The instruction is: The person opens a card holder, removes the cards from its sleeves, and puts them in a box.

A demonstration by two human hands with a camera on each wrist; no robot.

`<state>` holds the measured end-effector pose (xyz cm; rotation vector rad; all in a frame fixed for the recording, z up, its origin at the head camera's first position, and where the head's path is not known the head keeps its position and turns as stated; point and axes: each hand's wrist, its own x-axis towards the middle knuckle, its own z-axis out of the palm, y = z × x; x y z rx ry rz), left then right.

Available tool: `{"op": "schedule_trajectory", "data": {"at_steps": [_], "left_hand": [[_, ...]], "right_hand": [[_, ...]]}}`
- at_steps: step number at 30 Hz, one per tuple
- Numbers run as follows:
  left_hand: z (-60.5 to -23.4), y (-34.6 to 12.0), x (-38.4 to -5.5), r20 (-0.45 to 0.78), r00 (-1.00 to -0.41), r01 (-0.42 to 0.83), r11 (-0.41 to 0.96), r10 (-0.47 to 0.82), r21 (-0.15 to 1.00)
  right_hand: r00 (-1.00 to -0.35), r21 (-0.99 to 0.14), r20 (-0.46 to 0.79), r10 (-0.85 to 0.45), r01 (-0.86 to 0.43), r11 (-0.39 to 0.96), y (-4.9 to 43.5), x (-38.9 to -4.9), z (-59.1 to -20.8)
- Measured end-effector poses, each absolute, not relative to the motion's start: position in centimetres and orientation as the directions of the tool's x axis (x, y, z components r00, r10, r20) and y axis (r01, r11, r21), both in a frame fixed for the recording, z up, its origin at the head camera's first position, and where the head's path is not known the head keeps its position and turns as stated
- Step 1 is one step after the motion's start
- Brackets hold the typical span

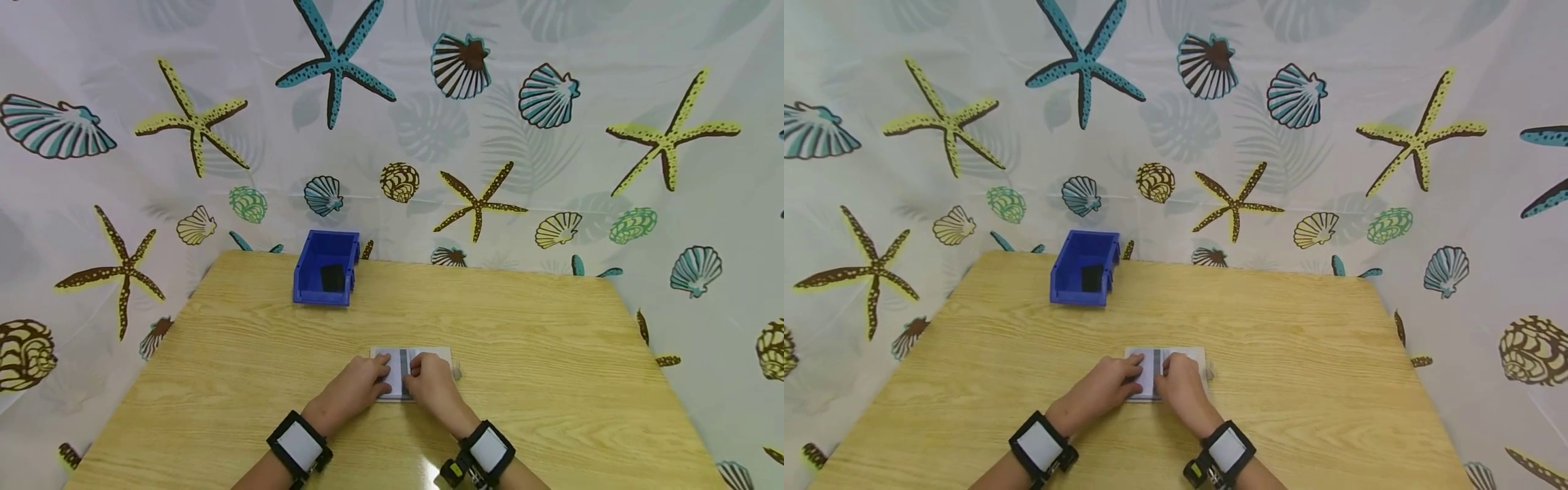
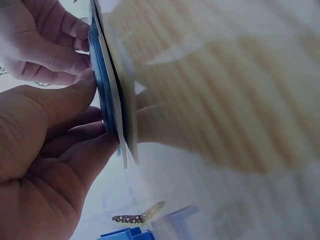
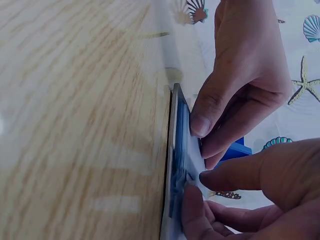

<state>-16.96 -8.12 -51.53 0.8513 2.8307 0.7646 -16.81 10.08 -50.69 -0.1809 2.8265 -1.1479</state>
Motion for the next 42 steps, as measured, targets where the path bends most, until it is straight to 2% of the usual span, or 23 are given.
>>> {"op": "schedule_trajectory", "data": {"at_steps": [7,15,22,34,39,42], "left_hand": [[-51.5,-8.4,-17.1,0.081,-0.825,0.530,0.716,0.559,0.455],[-51.9,-8.5,-17.3,0.083,-0.815,0.544,0.707,0.573,0.452],[-51.9,-8.5,-17.2,0.070,-0.815,0.541,0.712,0.576,0.447],[-51.7,-8.6,-16.9,0.059,-0.833,0.506,0.712,0.551,0.487],[-51.3,-8.2,-16.9,0.091,-0.843,0.509,0.733,0.530,0.452],[-51.1,-7.8,-16.8,0.119,-0.856,0.493,0.725,0.503,0.481]], "right_hand": [[-0.988,-0.789,-0.115,-0.103,0.028,0.614,10.4,-17.2,-50.7],[-0.983,-0.851,-0.155,-0.099,0.082,0.519,10.9,-17.5,-51.0],[-0.968,-0.892,-0.241,-0.077,0.189,0.411,11.6,-17.3,-50.6],[-0.967,-0.887,-0.253,-0.010,0.228,0.402,14.3,-17.0,-50.1],[-0.970,-0.904,-0.242,-0.011,0.221,0.365,14.7,-16.6,-49.6],[-0.972,-0.916,-0.235,-0.001,0.221,0.336,14.7,-16.4,-49.3]]}}
